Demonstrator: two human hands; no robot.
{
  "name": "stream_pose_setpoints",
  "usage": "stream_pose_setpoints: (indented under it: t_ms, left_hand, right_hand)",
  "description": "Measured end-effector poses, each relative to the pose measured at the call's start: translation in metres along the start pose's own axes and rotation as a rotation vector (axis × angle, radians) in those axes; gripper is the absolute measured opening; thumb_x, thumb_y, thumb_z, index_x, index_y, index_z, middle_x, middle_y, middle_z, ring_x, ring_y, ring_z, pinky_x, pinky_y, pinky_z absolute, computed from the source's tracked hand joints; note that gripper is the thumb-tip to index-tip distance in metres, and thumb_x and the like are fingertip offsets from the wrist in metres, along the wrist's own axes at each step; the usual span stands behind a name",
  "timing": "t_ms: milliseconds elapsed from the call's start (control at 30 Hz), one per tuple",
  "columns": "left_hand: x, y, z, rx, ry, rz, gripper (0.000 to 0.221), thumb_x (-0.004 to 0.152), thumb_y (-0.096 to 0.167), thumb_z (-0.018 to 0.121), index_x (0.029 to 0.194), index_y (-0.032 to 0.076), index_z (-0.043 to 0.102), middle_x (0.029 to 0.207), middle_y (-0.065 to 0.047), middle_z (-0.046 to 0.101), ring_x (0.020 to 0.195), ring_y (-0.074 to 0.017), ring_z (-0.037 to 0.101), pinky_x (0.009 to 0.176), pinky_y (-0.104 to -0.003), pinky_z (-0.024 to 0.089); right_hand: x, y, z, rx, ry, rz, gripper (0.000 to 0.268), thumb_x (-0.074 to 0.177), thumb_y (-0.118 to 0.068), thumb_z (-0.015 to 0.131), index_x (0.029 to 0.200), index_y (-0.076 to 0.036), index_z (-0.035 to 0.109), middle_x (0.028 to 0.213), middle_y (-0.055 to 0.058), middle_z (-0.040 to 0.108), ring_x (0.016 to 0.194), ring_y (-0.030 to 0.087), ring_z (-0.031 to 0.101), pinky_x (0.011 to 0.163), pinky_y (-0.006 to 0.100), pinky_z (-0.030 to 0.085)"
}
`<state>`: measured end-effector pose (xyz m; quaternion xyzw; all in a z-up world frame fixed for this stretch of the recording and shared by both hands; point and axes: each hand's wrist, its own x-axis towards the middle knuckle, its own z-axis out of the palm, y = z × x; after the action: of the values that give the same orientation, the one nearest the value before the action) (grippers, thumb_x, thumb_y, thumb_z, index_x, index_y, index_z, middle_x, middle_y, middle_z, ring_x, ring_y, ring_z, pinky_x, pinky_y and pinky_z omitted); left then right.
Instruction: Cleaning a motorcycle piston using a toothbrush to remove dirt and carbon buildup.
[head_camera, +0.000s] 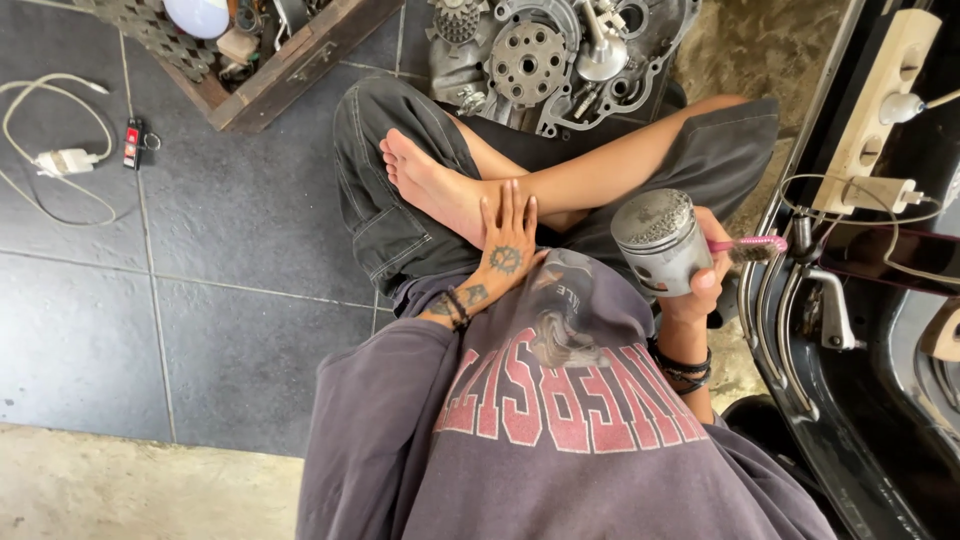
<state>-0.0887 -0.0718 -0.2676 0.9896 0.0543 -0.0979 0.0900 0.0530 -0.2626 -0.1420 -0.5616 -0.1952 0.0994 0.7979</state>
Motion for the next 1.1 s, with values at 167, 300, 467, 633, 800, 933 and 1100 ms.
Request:
stream_pose_setpoints:
  t_ms: [167, 300, 467, 633, 800, 933, 1100]
  left_hand:
    - [0.060, -0.012, 0.028, -0.142, 0.196, 0.001, 0.085, 0.103, 0.063, 0.041, 0.163, 0.007, 0.021, 0.165, -0.029, 0.021, 0.153, -0.0439, 0.023, 0.115, -0.074, 0.016]
    - [0.088, -0.016, 0.022, -0.237, 0.315, 0.199, 0.076, 0.106, 0.060, 0.032, 0.163, 0.010, 0.025, 0.161, -0.023, 0.033, 0.139, -0.0347, 0.050, 0.103, -0.050, 0.050]
    - [0.081, 0.017, -0.005, -0.336, 0.368, 0.372, 0.081, 0.104, 0.064, 0.032, 0.166, 0.015, 0.020, 0.172, -0.014, 0.018, 0.157, -0.0346, 0.023, 0.122, -0.056, 0.028]
    - [0.053, -0.032, -0.003, -0.436, 0.300, 0.257, 0.070, 0.107, 0.055, 0.036, 0.163, 0.014, 0.026, 0.142, -0.013, 0.057, 0.124, -0.0287, 0.061, 0.100, -0.043, 0.052]
    - [0.027, -0.102, -0.003, -0.065, 0.242, 0.333, 0.047, 0.103, 0.056, 0.042, 0.104, 0.017, 0.067, 0.103, -0.004, 0.070, 0.102, -0.0225, 0.067, 0.110, -0.054, 0.034]
    - [0.049, -0.111, -0.063, 0.009, 0.456, 0.342, 0.044, 0.103, 0.033, 0.053, 0.133, 0.003, 0.061, 0.146, -0.016, 0.059, 0.144, -0.0286, 0.045, 0.110, -0.078, 0.013]
    - [0.075, -0.058, -0.042, -0.123, 0.326, 0.340, 0.064, 0.096, 0.033, 0.067, 0.151, 0.007, 0.046, 0.164, -0.018, 0.035, 0.153, -0.0352, 0.031, 0.113, -0.072, 0.028]
  right_hand:
    - [0.010, -0.037, 0.054, 0.104, 0.042, -0.070, 0.049, 0.090, -0.057, 0.054, 0.101, -0.009, 0.054, 0.085, 0.004, 0.064, 0.079, 0.007, 0.064, 0.082, 0.024, 0.052]
    - [-0.014, -0.033, 0.040, 0.031, 0.110, 0.008, 0.066, 0.081, -0.064, 0.056, 0.103, -0.001, 0.057, 0.082, 0.012, 0.062, 0.073, 0.013, 0.063, 0.069, 0.025, 0.054]
    - [-0.049, -0.025, 0.060, -0.067, 0.234, 0.063, 0.077, 0.080, -0.069, 0.056, 0.113, 0.000, 0.063, 0.085, 0.008, 0.065, 0.077, 0.009, 0.063, 0.069, 0.024, 0.055]
    - [-0.075, -0.023, 0.089, -0.043, 0.287, 0.122, 0.081, 0.076, -0.071, 0.064, 0.113, 0.001, 0.064, 0.083, 0.006, 0.064, 0.077, 0.008, 0.063, 0.069, 0.025, 0.059]
    - [-0.080, -0.019, 0.080, -0.118, 0.092, 0.227, 0.089, 0.067, -0.068, 0.072, 0.118, 0.005, 0.070, 0.086, 0.011, 0.072, 0.078, 0.010, 0.067, 0.066, 0.027, 0.059]
    - [-0.084, -0.014, 0.084, -0.154, 0.099, 0.246, 0.094, 0.068, -0.072, 0.070, 0.123, 0.005, 0.069, 0.093, 0.010, 0.074, 0.083, 0.009, 0.067, 0.069, 0.027, 0.058]
    - [-0.088, -0.017, 0.098, -0.093, 0.097, 0.247, 0.093, 0.070, -0.073, 0.069, 0.125, 0.002, 0.069, 0.096, 0.007, 0.074, 0.087, 0.008, 0.067, 0.070, 0.024, 0.055]
